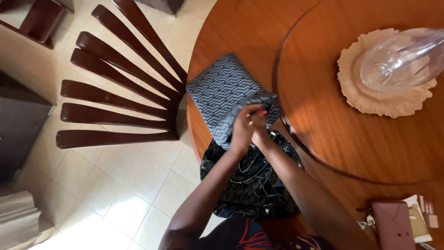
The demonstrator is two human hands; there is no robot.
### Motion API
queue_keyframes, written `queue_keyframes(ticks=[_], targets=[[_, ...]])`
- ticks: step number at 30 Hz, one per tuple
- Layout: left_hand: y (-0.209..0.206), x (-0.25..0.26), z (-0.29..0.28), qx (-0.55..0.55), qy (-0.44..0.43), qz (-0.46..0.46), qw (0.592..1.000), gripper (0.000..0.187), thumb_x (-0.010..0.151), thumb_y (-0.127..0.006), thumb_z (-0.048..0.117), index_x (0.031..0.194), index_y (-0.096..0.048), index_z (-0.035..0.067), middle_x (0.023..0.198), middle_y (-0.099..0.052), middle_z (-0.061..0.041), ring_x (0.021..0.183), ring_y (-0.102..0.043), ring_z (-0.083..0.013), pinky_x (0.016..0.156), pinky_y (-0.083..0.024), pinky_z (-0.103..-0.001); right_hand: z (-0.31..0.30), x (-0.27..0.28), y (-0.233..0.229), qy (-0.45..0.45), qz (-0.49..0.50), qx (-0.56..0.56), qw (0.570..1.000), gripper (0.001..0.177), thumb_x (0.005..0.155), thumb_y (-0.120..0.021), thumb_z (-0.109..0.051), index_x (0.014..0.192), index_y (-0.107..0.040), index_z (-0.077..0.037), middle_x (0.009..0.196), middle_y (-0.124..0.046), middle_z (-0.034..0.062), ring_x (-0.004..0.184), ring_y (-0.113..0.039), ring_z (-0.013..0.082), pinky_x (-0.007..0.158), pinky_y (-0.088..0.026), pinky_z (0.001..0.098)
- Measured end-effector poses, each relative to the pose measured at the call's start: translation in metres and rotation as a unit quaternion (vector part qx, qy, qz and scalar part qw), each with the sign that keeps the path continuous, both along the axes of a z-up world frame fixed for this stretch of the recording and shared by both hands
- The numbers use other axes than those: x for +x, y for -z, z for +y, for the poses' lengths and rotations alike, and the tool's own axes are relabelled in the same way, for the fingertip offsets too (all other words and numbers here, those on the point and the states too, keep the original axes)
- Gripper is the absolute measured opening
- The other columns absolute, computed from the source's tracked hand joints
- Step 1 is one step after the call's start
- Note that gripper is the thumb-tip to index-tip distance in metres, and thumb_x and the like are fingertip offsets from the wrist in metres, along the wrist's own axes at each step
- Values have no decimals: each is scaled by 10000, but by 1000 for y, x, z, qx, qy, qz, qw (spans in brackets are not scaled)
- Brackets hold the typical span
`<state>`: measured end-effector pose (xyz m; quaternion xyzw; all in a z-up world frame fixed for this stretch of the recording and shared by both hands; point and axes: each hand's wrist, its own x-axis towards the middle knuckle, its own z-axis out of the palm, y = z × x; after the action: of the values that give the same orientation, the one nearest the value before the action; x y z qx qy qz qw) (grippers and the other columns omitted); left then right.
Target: The person packs a black handbag with daily essentials at a dining table. They place a laptop, power adapter, keys, wallet, and a small packet into the bag, arranging items by hand.
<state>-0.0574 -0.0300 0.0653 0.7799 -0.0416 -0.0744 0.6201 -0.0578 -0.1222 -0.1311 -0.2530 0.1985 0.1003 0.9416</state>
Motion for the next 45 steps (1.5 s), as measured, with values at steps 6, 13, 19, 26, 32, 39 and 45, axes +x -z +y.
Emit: queue_keyframes(ticks=[6,13,19,26,32,39,45], targets=[[-22,19,-29,632,10,-349,691,393,918,-732,93,1294,-652,179,1237,-617,-41,1056,-602,-180,891,-531,-380,23,-10,-54,3,-108,-195,975,355,1046,-598,-175,1365,-452,-116,1221,-562,4,1130,-581,117,926,-553,298],[-13,73,-26,450,212,-266,825,471,1018,-610,531,1055,-745,80,999,-729,-70,954,-699,-237,902,-548,-435,28,-20,-75,-37,5,-293,955,287,1033,-586,-138,1277,-561,10,1104,-644,54,996,-650,129,809,-597,358],[-30,87,-8,383,62,-78,918,549,1024,-656,568,945,-662,25,892,-716,-166,775,-719,-329,688,-595,-448,22,-39,-14,-2,57,-292,955,413,1077,-676,-217,765,-570,32,767,-549,75,651,-575,134,598,-649,397],[-46,16,15,394,88,-238,883,495,861,-779,319,1172,-582,-12,1168,-562,-209,1083,-622,-366,893,-529,-485,3,-51,3,26,-50,-264,963,483,1115,-676,-178,681,-531,-22,697,-573,51,605,-536,101,579,-486,316],[-49,-69,74,547,-17,-88,832,615,738,-830,289,1231,-574,26,1233,-550,-167,1126,-581,-359,1025,-450,-567,-6,-33,-59,15,49,-258,965,238,1022,-660,-237,913,-685,-27,829,-643,14,725,-672,129,577,-641,342],[-57,-56,129,435,-26,-77,897,475,953,-687,230,1384,-583,59,1386,-549,-167,1130,-638,-334,949,-528,-511,-28,-13,-122,-28,81,-321,943,408,901,-794,-361,939,-696,33,913,-727,101,762,-745,193,599,-657,349],[-58,-29,78,496,26,-254,830,565,838,-748,541,1019,-684,10,1027,-614,-129,900,-654,-310,775,-496,-481,-43,-41,-165,-17,63,-369,927,405,878,-792,-351,1070,-700,-7,969,-731,82,781,-735,167,562,-633,331]])
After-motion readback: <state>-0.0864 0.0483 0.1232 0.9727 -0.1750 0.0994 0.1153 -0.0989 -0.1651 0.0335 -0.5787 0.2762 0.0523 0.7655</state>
